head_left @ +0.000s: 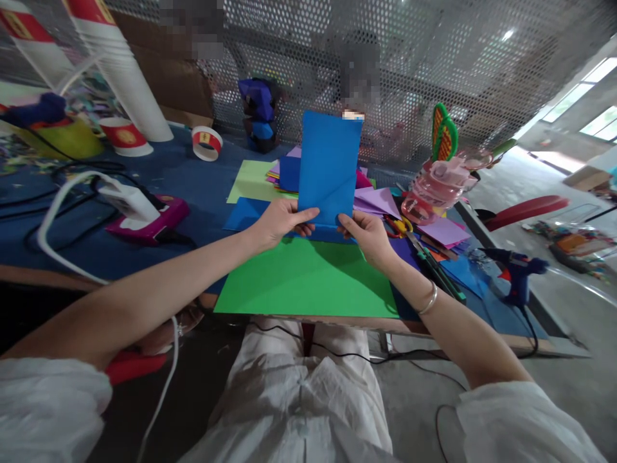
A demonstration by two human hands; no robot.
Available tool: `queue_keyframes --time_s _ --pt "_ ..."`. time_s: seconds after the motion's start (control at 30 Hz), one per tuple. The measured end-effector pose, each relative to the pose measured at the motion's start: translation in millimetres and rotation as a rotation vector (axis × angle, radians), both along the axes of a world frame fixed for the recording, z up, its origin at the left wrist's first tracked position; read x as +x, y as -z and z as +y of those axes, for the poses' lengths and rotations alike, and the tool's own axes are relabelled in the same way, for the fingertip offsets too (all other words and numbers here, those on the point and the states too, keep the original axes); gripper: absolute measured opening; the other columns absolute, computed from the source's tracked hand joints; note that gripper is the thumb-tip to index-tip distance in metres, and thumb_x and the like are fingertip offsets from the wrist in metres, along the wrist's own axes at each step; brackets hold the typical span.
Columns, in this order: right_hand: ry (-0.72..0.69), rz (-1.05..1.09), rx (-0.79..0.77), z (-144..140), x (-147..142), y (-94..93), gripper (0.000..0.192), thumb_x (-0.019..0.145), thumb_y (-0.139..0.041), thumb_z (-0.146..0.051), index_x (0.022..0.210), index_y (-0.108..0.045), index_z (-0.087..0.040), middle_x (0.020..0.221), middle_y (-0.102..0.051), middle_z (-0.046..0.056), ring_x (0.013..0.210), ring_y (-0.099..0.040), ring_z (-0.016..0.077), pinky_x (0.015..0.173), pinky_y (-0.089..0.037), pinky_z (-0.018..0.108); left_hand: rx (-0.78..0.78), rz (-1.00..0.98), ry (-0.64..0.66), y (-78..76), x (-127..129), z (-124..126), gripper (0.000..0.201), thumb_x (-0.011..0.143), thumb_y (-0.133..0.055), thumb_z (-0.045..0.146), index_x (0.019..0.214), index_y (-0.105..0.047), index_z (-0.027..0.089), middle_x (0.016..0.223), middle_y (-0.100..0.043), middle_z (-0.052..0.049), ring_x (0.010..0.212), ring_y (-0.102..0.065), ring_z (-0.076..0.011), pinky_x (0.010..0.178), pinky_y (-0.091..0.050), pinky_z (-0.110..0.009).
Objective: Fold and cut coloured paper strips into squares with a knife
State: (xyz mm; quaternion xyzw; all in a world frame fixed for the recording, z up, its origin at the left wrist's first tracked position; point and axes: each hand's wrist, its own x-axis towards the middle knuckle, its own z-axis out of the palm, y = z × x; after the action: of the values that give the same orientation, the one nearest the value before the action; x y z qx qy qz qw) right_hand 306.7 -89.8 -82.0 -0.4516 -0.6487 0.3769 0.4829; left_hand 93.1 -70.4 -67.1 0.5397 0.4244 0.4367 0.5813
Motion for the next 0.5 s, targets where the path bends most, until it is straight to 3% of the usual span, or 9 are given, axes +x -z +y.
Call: queue_keyframes --time_s 0.17,0.37,0.5 --pt "0.002 -0.003 0.0 1.1 2.5 -1.3 0.049 0.077 -0.074 -0.071 0.071 -0.063 -0.023 0.066 -0.065 0.001 0.063 -0.057 0.0154 0.062 -0.047 0.031 -0.055 -0.008 0.051 -3.3 0.5 -1.5 0.046 0.073 -0.093 0.053 0.065 -0.069 0.015 0.06 -0.071 -0.004 0.051 -0.062 -0.0108 0.054 -0.053 -0.021" --pt "-0.004 -0.013 0.012 0.4 4.7 -3.0 0.049 0.077 -0.076 -0.069 0.071 -0.063 -0.023 0.064 -0.064 0.0 0.063 -0.056 0.0151 0.062 -0.045 0.031 -0.138 0.003 0.109 -6.3 0.7 -0.2 0.066 0.093 -0.062 0.075 0.069 -0.072 0.014 0.064 -0.072 -0.011 0.052 -0.065 -0.0148 0.052 -0.057 -0.025" --pt "-0.011 -0.025 0.009 0.3 4.2 -2.4 0.049 0.077 -0.076 -0.068 0.068 -0.063 -0.022 0.063 -0.064 0.0 0.062 -0.055 0.0146 0.059 -0.042 0.03 -0.129 0.023 0.12 -3.4 0.0 -0.1 0.056 0.087 -0.076 0.067 0.071 -0.072 0.014 0.065 -0.072 -0.01 0.055 -0.067 -0.0158 0.057 -0.059 -0.026"
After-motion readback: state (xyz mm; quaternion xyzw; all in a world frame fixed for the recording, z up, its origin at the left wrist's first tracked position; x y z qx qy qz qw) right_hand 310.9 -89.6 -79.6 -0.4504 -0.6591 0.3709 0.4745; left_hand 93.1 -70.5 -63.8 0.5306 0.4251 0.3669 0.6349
